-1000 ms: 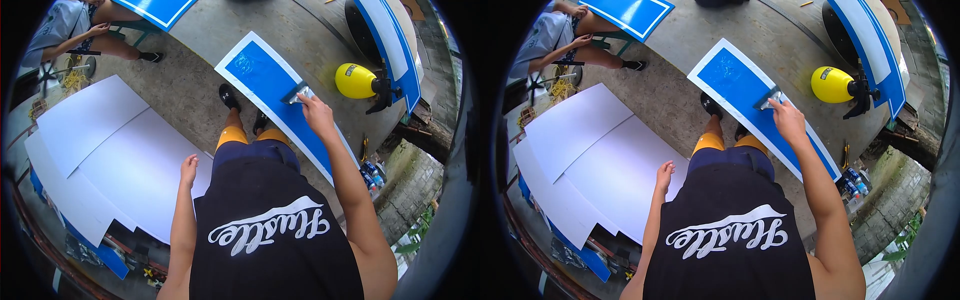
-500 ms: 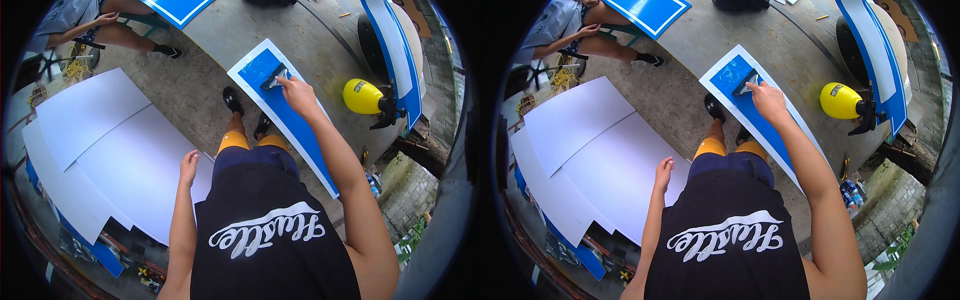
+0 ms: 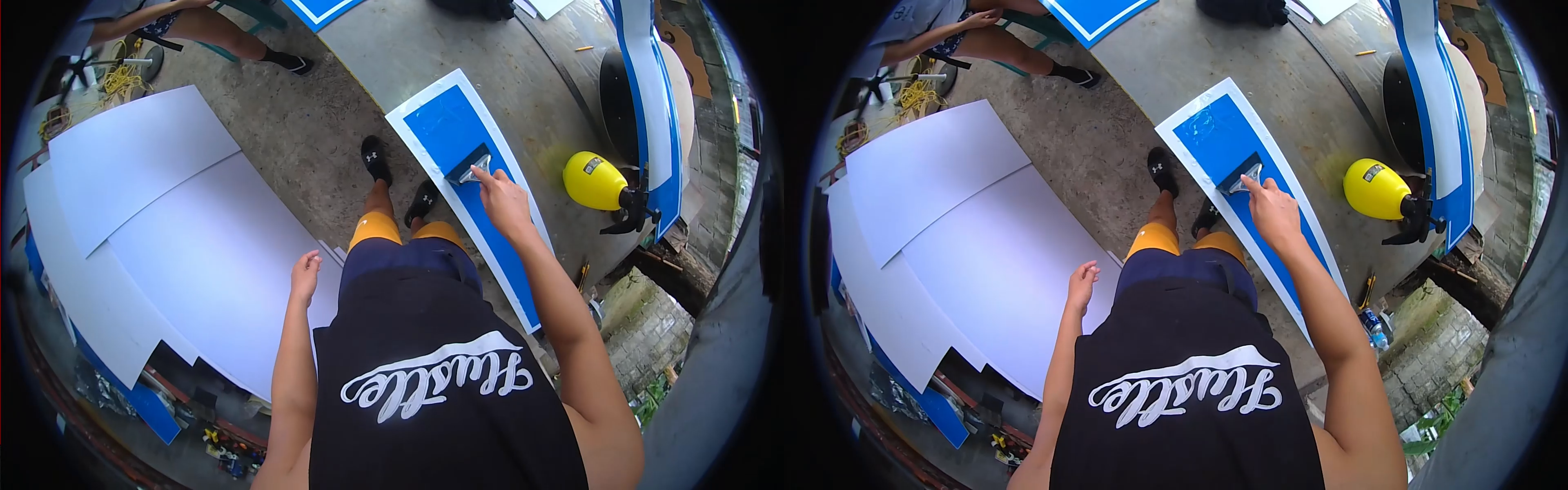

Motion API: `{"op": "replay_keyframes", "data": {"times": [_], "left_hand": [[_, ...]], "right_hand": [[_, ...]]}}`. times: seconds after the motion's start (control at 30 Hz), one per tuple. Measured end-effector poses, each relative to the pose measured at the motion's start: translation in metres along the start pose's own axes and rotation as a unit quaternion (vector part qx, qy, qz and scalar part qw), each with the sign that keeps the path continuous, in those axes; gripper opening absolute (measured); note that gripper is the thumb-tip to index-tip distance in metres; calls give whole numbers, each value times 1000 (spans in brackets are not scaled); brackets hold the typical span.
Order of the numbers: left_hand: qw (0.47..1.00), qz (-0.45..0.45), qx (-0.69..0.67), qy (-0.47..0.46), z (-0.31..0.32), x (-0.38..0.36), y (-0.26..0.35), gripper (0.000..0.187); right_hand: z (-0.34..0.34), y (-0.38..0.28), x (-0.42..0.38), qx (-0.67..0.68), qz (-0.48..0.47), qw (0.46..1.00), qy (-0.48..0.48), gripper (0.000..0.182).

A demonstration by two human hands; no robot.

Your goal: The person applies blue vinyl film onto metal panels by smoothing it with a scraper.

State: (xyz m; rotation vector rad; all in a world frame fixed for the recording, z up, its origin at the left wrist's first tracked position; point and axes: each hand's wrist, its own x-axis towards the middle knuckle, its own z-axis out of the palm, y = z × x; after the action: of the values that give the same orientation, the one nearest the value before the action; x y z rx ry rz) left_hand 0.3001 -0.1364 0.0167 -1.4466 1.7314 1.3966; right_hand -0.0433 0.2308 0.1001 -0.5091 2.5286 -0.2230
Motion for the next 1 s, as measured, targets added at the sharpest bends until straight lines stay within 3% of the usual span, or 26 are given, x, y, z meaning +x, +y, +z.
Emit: {"op": "replay_keyframes", "data": {"times": [0.4, 0.5, 0.67, 1.0], "left_hand": [[999, 44, -31, 7, -1, -7, 16, 35], [999, 27, -28, 11, -3, -13, 5, 35], [999, 6, -32, 17, 2, -19, -29, 34], [998, 26, -41, 44, 31, -49, -46, 35]], "right_hand": [[-16, -53, 76, 13, -38, 998, 46, 39], [-38, -26, 69, 17, -41, 997, 63, 38], [-55, 36, 80, -39, -75, 996, 1, 37], [-46, 2, 131, -41, -185, 982, 26, 36]]}}
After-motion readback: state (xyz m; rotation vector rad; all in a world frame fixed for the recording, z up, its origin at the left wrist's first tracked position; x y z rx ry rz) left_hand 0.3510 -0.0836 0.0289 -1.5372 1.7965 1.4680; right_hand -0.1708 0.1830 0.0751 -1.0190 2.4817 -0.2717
